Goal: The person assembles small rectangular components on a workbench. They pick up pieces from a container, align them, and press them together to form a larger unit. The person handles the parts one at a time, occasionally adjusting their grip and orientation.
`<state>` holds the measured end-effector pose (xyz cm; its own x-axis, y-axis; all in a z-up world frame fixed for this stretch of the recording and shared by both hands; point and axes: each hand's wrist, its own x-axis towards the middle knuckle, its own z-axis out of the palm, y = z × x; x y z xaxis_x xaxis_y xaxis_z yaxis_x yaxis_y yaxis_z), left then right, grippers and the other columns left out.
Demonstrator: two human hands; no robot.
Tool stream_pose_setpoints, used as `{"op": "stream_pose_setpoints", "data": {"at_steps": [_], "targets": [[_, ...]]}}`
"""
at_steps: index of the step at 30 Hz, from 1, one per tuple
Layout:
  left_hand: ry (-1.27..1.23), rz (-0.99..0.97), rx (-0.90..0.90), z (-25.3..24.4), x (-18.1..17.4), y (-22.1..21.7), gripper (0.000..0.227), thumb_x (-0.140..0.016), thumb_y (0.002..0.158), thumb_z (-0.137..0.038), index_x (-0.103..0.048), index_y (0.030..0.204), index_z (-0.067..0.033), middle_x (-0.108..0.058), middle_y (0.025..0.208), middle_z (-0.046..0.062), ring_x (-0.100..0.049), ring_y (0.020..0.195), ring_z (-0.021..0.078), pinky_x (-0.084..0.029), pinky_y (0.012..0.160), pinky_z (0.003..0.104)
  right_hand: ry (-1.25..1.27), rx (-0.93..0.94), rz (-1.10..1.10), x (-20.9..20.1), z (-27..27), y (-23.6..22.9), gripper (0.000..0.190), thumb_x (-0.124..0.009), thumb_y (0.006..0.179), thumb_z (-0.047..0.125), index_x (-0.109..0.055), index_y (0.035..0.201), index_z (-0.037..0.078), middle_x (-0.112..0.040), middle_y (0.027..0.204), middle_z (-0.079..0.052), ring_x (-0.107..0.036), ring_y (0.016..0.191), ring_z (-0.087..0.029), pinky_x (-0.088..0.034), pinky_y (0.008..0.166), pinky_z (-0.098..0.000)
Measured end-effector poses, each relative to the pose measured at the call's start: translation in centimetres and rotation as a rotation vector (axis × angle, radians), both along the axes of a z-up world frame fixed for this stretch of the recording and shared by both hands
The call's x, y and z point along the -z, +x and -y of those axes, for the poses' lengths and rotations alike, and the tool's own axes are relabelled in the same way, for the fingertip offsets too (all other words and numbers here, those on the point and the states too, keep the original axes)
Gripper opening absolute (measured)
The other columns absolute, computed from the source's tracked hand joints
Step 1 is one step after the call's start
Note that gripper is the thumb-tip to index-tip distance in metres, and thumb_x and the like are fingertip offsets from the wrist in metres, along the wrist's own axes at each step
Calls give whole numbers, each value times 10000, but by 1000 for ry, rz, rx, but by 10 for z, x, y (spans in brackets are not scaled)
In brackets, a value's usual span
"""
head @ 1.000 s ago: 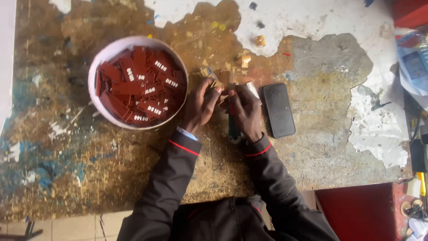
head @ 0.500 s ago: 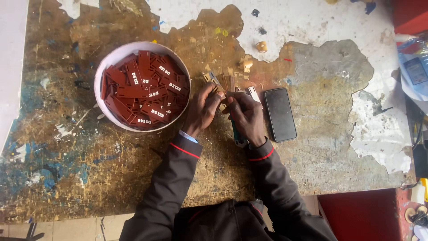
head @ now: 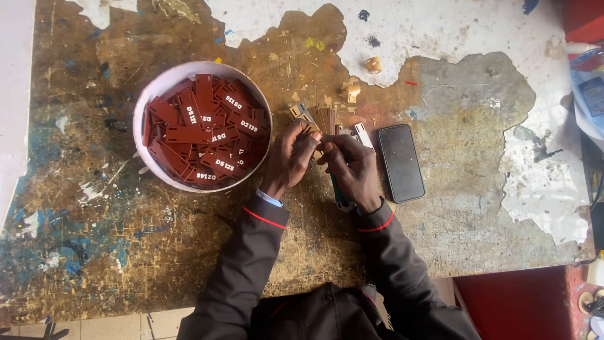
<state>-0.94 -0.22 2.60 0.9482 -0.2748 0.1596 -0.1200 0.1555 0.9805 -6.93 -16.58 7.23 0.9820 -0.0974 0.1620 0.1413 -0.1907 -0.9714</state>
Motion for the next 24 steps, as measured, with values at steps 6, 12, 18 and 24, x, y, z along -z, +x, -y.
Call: {"op": "stream_pose_setpoints", "data": {"at_steps": [6, 12, 18, 24], "targets": [[10, -21, 26, 3, 5, 1, 164, -675, 1117, -234, -763, 1055, -110, -664, 739, 39, -634, 801, 103, -531, 747, 301, -18, 5, 15, 2, 3, -1, 177, -690, 1146, 99, -813, 1168, -26, -831, 850, -180, -818, 701, -231, -658, 613, -335], [38, -3, 18, 2, 10, 0, 183, -674, 1123, -249, -746, 1057, -95, -647, 717, 90, -601, 780, 120, -531, 684, 325, -68, -1, 24, -4, 4, 0, 184, -693, 1152, 123, -830, 1155, 0, -813, 783, -160, -782, 672, -210, -641, 629, -344], [87, -5, 24, -4, -23, -4, 169, -656, 1124, -241, -759, 1067, -119, -669, 704, 59, -618, 729, 109, -500, 649, 286, -93, -16, 8, -20, -1, 0, 173, -690, 1146, 121, -833, 1145, 25, -800, 754, -121, -742, 663, -162, -630, 653, -334], [63, -26, 73, -5, -9, 1, 188, -624, 1140, -274, -748, 1127, -133, -703, 783, 82, -604, 791, 119, -532, 702, 317, -138, -82, 5, -19, 4, 0, 166, -685, 1161, 143, -826, 1146, 56, -771, 735, -101, -708, 661, -157, -617, 654, -345]]}}
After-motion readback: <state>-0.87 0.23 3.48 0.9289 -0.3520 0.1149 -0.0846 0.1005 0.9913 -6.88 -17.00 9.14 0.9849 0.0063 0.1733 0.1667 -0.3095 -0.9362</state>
